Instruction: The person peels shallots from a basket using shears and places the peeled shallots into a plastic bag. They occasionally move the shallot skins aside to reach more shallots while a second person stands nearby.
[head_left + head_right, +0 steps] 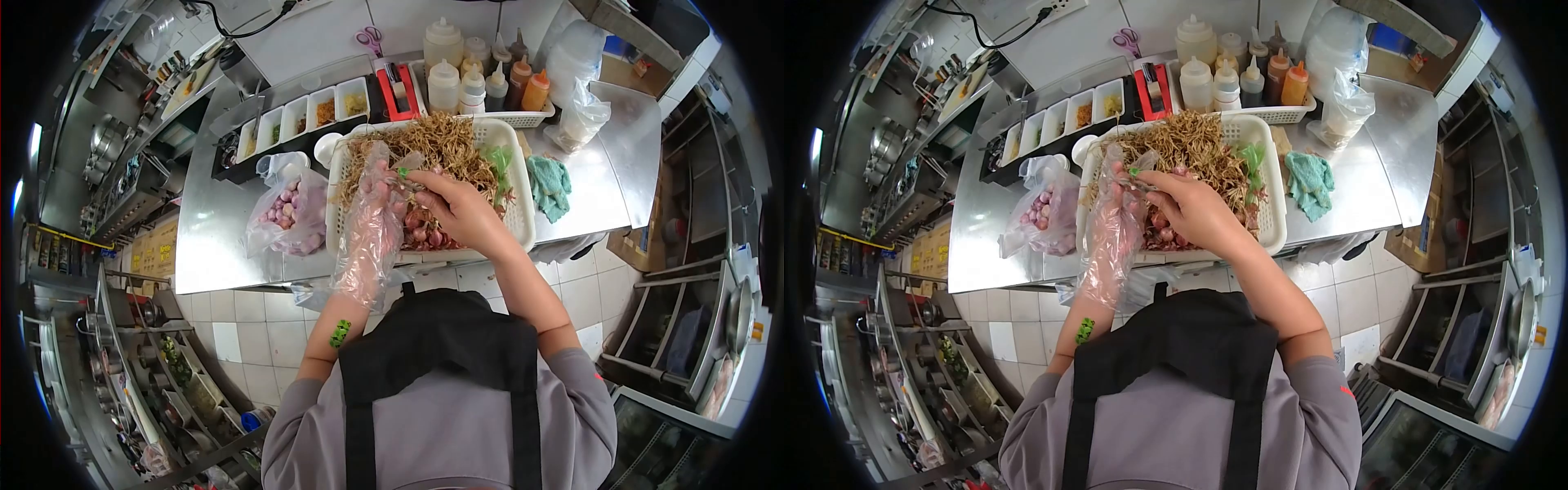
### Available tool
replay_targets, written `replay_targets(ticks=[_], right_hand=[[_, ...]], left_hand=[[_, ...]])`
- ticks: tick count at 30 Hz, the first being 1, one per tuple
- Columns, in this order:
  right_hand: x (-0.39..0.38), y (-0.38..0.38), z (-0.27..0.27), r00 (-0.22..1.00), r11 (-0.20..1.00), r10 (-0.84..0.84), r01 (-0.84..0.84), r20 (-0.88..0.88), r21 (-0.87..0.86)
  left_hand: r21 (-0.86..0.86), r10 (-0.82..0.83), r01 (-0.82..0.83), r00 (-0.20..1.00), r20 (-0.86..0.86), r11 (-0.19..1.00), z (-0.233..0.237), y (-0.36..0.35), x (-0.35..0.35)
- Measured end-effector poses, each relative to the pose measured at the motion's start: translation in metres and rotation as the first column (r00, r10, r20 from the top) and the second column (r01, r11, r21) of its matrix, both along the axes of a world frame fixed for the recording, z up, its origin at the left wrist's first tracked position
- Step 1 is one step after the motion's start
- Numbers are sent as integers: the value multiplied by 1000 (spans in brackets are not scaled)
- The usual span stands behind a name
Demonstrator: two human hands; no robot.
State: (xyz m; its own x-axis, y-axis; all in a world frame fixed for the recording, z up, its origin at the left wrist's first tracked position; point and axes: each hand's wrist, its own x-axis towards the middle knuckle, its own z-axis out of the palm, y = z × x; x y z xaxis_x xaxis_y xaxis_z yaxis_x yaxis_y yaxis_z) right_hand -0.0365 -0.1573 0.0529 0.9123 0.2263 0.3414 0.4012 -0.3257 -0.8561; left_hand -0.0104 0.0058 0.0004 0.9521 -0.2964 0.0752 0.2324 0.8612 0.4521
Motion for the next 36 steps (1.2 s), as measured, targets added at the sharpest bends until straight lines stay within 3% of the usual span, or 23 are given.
replay_targets(ticks=[2, 4, 8, 14, 20, 23, 25, 29, 30, 31, 33, 34, 35, 36], right_hand=[[1, 0, 2, 1000, 999, 7, -8, -25, -45], [2, 1, 2, 998, 989, -32, 40, 55, -144], [5, 0, -9, 970, 984, -47, 86, 239, -154], [4, 2, -2, 980, 976, -53, 92, 193, -199], [5, 9, -14, 968, 981, -105, 138, 228, -137], [4, 14, -16, 984, 979, -128, 145, 121, -141], [5, 19, -23, 975, 987, -150, 157, 161, -29], [8, 17, -28, 986, 994, -107, 103, 129, 37], [7, 15, -21, 996, 993, -61, 67, -73, 93], [6, 13, -17, 963, 987, -1, 44, -268, 155], [7, 9, -13, 937, 977, 51, 25, -344, 211], [8, 7, -12, 904, 963, 106, 10, -415, 269], [9, 4, -14, 904, 963, 106, 11, -415, 269], [11, 1, -16, 956, 979, 60, 0, -287, 203]], left_hand=[[222, 158, -146, 987, -38, 964, 9, -6, -4], [300, 172, -164, 985, -2, 940, 13, -5, -4], [499, 236, -272, 962, 136, 823, 24, -5, -5], [690, 126, -314, 943, 309, 653, 20, 14, 6], [702, 127, -334, 935, 331, 629, 24, 13, 4], [694, 159, -338, 937, 311, 636, 22, 9, 5], [685, 148, -344, 933, 329, 642, 17, 10, 8], [697, 144, -374, 919, 367, 612, 20, 8, 6], [697, 143, -374, 919, 367, 612, 22, 6, 4], [677, 181, -376, 922, 343, 633, 23, 3, 2], [655, 216, -379, 923, 318, 653, 21, 3, 3], [577, 207, -305, 951, 230, 757, 16, 5, 6], [482, 185, -231, 973, 141, 845, 13, 7, 9], [482, 184, -230, 973, 141, 845, 14, 8, 9]])
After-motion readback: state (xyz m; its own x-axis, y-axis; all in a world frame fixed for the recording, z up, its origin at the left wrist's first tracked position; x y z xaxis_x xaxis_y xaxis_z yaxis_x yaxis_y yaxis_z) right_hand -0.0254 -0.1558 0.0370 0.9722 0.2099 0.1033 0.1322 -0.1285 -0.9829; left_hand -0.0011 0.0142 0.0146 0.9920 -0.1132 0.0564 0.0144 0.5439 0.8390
